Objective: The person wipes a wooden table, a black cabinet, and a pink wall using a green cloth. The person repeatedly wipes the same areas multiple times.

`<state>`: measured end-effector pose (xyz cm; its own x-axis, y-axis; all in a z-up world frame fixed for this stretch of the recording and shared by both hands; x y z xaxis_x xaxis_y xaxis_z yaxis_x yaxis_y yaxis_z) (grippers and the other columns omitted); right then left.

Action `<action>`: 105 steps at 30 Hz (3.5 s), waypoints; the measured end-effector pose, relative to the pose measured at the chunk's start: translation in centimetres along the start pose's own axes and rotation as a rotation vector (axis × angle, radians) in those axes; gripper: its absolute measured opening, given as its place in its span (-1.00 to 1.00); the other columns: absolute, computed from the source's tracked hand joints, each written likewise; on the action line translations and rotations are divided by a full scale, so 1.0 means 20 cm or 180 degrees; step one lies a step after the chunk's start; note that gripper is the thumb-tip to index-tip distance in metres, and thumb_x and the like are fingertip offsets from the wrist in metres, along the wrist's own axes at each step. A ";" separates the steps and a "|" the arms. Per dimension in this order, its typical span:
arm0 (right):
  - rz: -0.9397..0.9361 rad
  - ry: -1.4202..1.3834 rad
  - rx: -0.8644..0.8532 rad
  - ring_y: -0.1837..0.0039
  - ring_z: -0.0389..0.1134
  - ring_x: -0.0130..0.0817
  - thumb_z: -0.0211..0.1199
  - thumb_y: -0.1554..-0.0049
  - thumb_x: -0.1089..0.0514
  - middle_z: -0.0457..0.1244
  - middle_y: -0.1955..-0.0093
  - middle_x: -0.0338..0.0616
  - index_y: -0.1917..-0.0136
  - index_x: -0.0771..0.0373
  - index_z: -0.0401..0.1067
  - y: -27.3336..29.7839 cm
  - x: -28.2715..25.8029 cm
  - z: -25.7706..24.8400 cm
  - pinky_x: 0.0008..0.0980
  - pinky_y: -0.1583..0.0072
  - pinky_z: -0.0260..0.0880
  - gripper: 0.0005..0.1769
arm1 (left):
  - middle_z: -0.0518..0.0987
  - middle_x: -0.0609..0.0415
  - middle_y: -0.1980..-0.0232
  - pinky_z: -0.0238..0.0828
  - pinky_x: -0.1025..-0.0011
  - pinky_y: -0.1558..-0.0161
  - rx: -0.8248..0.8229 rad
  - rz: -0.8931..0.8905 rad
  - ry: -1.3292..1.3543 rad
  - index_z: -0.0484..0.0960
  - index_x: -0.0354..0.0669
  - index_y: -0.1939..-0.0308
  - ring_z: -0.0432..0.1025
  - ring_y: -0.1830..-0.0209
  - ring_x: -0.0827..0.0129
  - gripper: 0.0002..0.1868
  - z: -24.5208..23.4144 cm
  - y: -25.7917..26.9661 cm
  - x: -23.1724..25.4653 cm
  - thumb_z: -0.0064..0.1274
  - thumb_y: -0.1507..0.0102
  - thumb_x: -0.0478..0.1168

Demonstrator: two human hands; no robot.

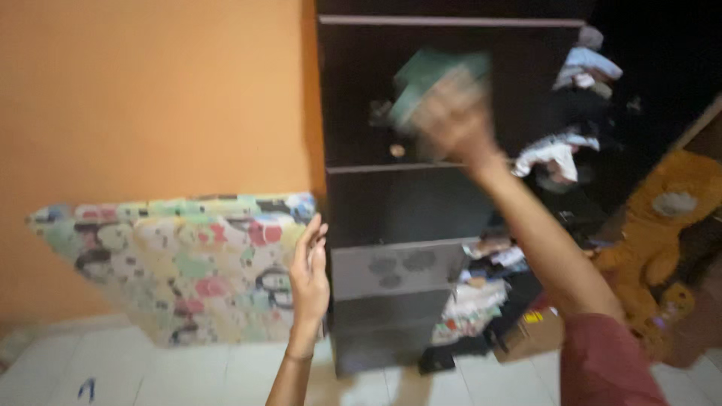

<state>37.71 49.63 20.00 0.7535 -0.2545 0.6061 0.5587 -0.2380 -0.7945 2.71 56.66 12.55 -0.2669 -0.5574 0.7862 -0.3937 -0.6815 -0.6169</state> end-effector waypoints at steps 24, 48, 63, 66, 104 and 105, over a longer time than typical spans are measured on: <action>0.0068 -0.1383 -0.0830 -0.52 0.22 -0.05 0.25 -0.21 0.04 0.21 -0.50 -0.09 -0.36 -0.05 0.49 -0.08 -0.98 0.21 0.41 -0.49 -0.05 -0.56 | 0.67 -0.06 0.13 0.51 0.40 -0.01 -0.0957 0.0431 -0.0348 0.63 -0.34 0.04 0.60 0.12 0.27 -0.78 0.07 -0.36 -0.18 -0.15 -0.36 -0.44; 0.1592 -0.1546 -0.0128 -0.65 0.03 0.19 0.24 -0.31 0.14 0.09 -0.61 0.21 -0.51 0.28 0.33 0.54 -0.19 0.20 0.43 -0.57 -0.20 -0.47 | 0.65 -0.08 0.14 0.48 0.26 0.05 0.0119 0.0601 -0.2274 0.65 -0.28 0.07 0.54 0.08 0.09 -0.84 0.65 0.00 0.22 0.10 -0.30 -0.32; 0.2619 -0.4294 -0.0711 -0.81 -0.24 0.20 -0.16 -0.33 -0.38 0.00 -0.73 0.03 -0.63 0.16 0.18 0.69 -0.57 -0.01 0.27 -0.72 -0.54 -0.18 | -0.03 -0.24 -0.62 -0.24 -0.42 -0.46 -0.1070 0.2021 -0.3043 0.15 -0.19 -0.54 -0.24 -0.62 -0.26 0.11 1.22 0.08 -0.54 0.28 -0.11 0.30; 0.3731 -0.6583 -0.0438 -0.75 -0.35 0.04 -0.51 -0.23 -0.57 -0.43 -0.77 -0.03 -0.64 0.27 0.06 0.74 -0.75 0.00 0.08 -0.62 -0.38 0.10 | -0.01 -0.14 -0.65 -0.31 -0.42 -0.51 -0.0920 0.2173 -0.3455 0.17 0.02 -0.58 -0.24 -0.67 -0.08 0.11 1.06 0.00 -0.85 0.27 -0.07 0.33; 0.1124 -0.1186 -0.0318 -0.65 -0.26 0.27 0.29 -0.14 -0.21 -0.05 -0.60 0.31 -0.52 0.39 0.24 0.09 -0.03 -0.12 0.44 -0.51 -0.55 -0.12 | 0.57 -0.19 -0.35 0.13 0.18 -0.52 -0.0546 0.0348 -0.0049 0.40 -0.40 -0.39 0.39 -0.45 0.10 -0.12 0.44 -0.17 0.01 -0.68 -0.48 0.30; 0.0245 -0.1892 -0.0646 -0.65 -0.18 0.18 0.29 -0.13 -0.29 0.01 -0.61 0.21 -0.43 0.30 0.31 0.07 -0.23 -0.09 0.42 -0.51 -0.43 -0.19 | 0.58 -0.19 -0.32 0.18 0.18 -0.50 -0.0385 0.0213 0.0135 0.43 -0.39 -0.36 0.42 -0.41 0.11 -0.15 0.49 -0.11 -0.05 -0.66 -0.48 0.28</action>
<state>34.35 48.86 16.17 0.8853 0.2722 0.3771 0.4623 -0.4275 -0.7769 12.38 54.09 12.77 -0.3320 -0.5775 0.7459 -0.4763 -0.5799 -0.6610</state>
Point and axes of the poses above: each hand's wrist, its own y-axis away from the middle knuckle, its own z-axis out of the palm, x = y × z, the point moved 8 cm from there along -y, towards the middle knuckle
